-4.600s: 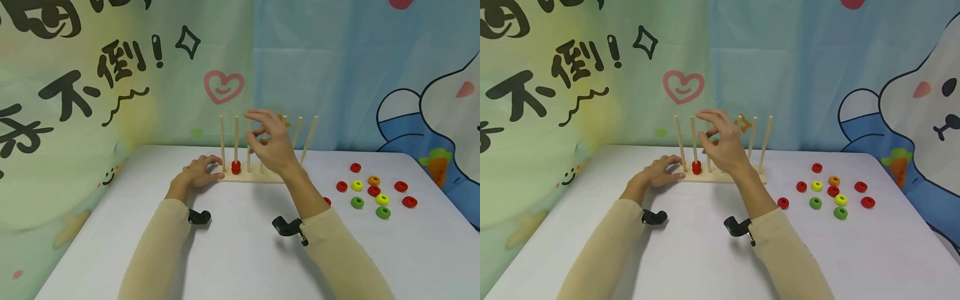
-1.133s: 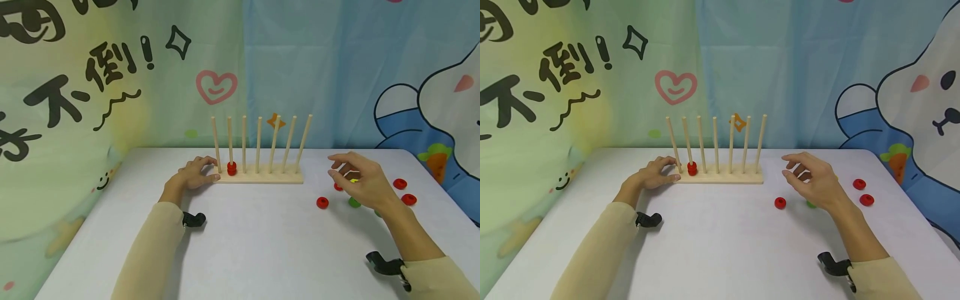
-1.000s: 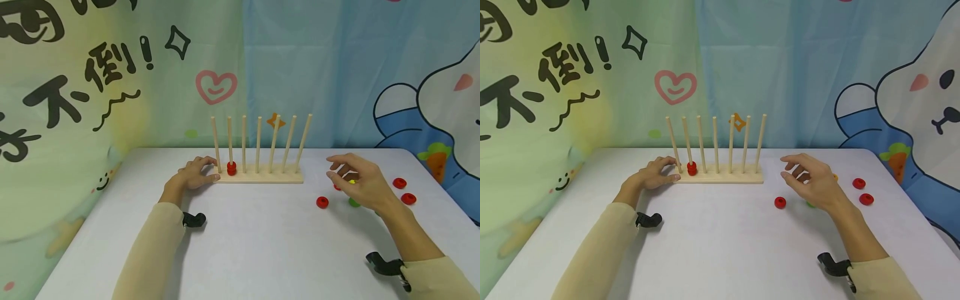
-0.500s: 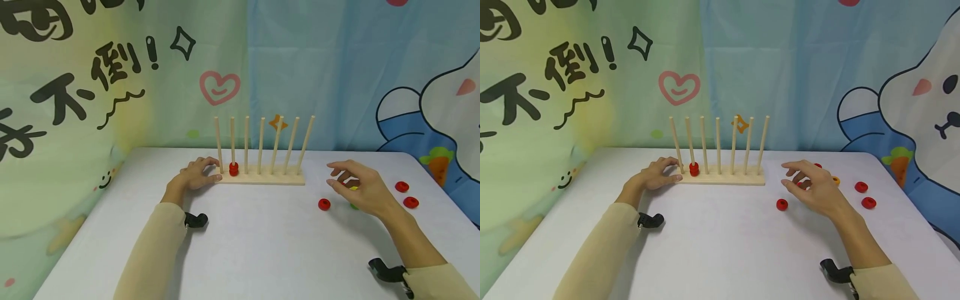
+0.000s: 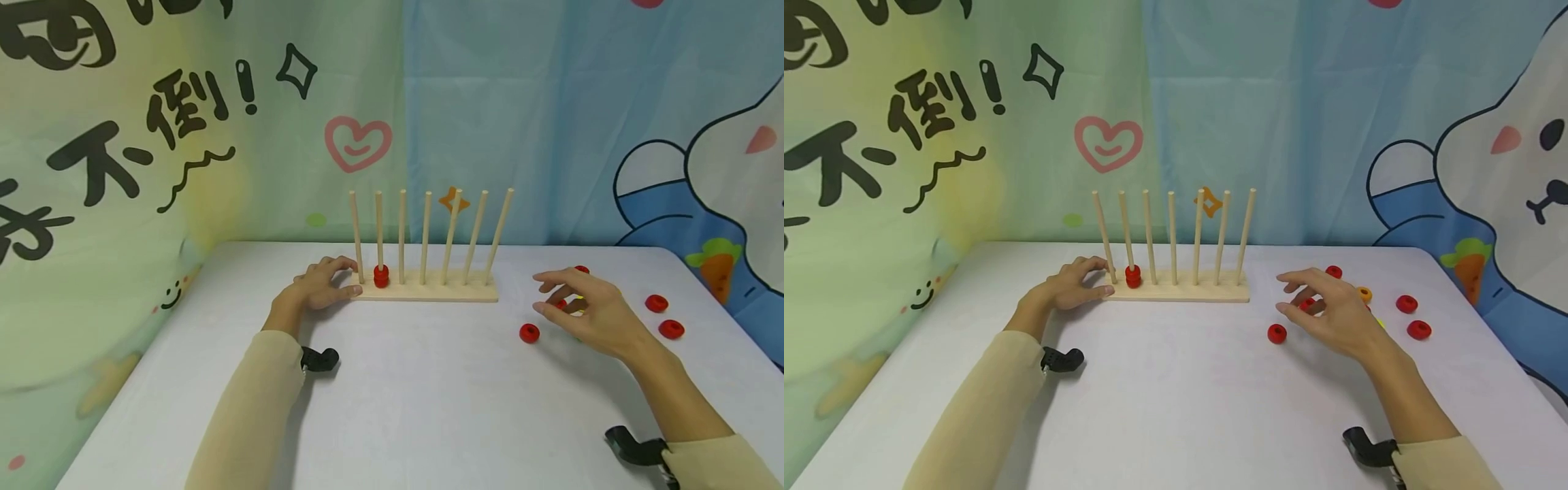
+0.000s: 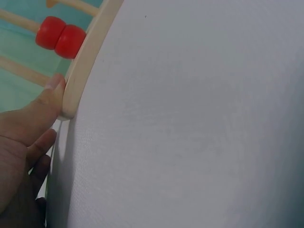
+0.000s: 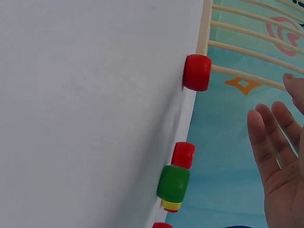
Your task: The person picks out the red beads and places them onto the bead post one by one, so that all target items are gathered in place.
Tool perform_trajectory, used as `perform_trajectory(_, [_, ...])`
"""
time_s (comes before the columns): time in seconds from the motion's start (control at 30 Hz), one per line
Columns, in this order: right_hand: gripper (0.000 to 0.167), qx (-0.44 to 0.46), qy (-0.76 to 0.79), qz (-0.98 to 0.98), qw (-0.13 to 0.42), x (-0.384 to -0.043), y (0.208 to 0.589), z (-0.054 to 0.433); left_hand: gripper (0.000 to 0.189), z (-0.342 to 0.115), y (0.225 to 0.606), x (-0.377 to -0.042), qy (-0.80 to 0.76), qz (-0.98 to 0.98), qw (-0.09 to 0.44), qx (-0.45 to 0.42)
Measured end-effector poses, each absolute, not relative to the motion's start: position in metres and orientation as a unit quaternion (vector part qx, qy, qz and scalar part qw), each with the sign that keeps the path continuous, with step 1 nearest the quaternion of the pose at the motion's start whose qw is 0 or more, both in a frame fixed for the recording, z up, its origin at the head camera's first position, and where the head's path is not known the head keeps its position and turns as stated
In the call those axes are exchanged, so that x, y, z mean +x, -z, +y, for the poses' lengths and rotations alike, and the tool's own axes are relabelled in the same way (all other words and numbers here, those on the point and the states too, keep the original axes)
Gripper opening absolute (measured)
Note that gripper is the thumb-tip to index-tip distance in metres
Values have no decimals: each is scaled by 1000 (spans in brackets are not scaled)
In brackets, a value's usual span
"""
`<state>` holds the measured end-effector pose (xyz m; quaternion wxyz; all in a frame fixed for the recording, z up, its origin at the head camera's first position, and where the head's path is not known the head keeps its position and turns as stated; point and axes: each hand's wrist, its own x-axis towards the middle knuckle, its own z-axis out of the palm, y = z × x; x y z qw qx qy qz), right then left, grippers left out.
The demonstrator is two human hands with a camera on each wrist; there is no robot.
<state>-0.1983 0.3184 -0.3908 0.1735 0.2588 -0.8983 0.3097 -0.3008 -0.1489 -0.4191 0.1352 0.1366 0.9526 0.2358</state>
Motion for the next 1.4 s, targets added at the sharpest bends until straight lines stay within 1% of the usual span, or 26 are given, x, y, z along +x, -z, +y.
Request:
perform_trajectory(0.23, [47,250,-299,-911,135,-198,393,318,53,-150,421,-302,-233,953,137,136])
perform_trajectory(0.5, [47,257,-299,-914,95,-196,399,323,52,-148,420,-304,-244,949,140,139])
perform_trajectory(0.8, [45,255,-335,-907,13,-196,400,320,52,-147,417,-305,-238,952,140,133])
perform_trajectory(1.1, [51,226,-347,-908,-63,-197,402,313,50,-152,422,-298,-243,951,136,134])
perform_trajectory(1.4, [49,201,-330,-918,-85,-193,399,315,50,-148,418,-298,-249,948,132,148])
